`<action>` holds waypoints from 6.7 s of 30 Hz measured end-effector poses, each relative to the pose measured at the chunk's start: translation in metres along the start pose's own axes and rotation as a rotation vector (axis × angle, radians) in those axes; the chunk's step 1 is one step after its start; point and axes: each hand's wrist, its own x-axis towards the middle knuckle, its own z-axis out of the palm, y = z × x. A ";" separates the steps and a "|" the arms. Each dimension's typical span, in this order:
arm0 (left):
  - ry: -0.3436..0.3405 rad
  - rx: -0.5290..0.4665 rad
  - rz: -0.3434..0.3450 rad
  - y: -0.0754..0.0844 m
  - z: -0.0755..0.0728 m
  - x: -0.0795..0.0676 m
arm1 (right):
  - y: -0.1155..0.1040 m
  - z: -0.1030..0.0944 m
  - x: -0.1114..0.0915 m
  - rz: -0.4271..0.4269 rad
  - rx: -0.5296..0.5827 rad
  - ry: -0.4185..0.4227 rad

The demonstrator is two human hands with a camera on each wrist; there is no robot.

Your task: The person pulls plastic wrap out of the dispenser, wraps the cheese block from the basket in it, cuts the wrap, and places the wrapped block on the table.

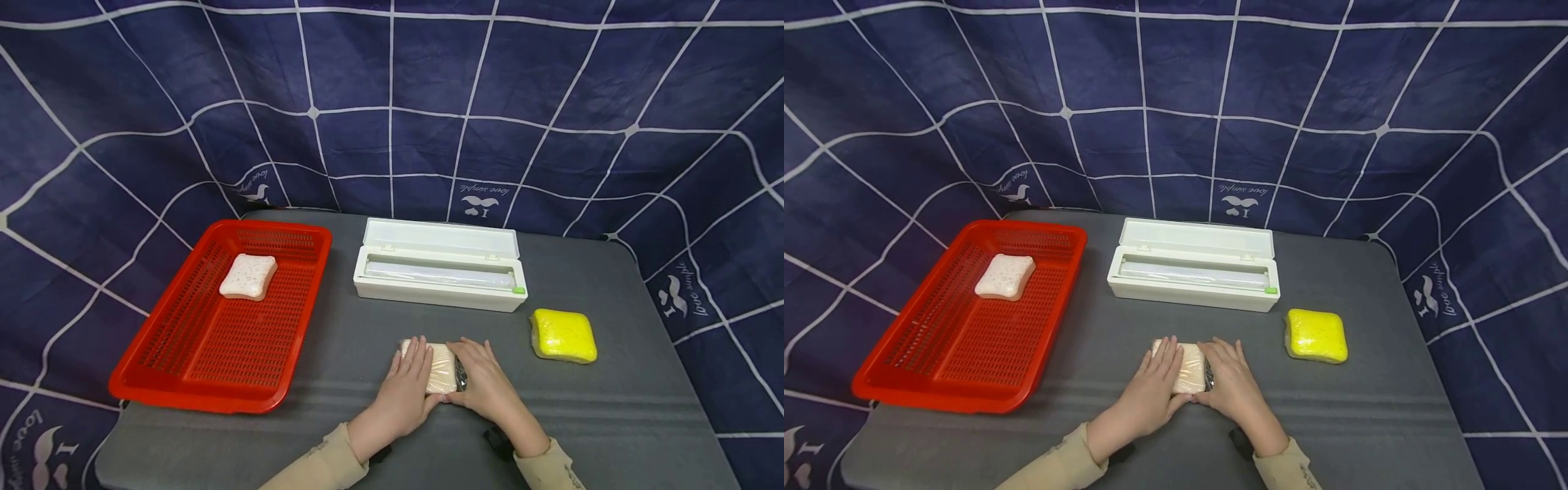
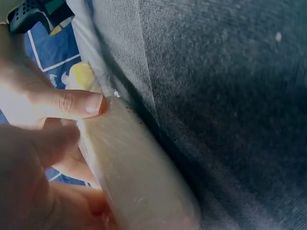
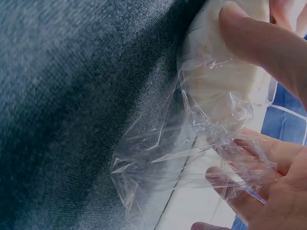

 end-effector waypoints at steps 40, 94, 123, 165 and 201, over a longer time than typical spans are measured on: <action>-0.050 -0.627 -0.075 -0.058 0.000 0.009 | 0.034 -0.036 -0.012 0.342 0.201 -0.168; 0.008 -0.633 -0.070 -0.053 0.006 0.008 | -0.093 0.043 -0.024 -0.145 -0.272 0.315; 0.041 -0.684 -0.111 -0.056 0.009 0.010 | -0.057 0.032 -0.016 -0.100 -0.009 0.223; -0.145 -0.982 -0.150 -0.085 -0.008 -0.001 | -0.006 0.000 -0.007 0.406 0.482 -0.067; 0.042 -1.175 -0.283 -0.063 -0.014 0.005 | -0.009 -0.010 -0.001 0.399 0.567 0.084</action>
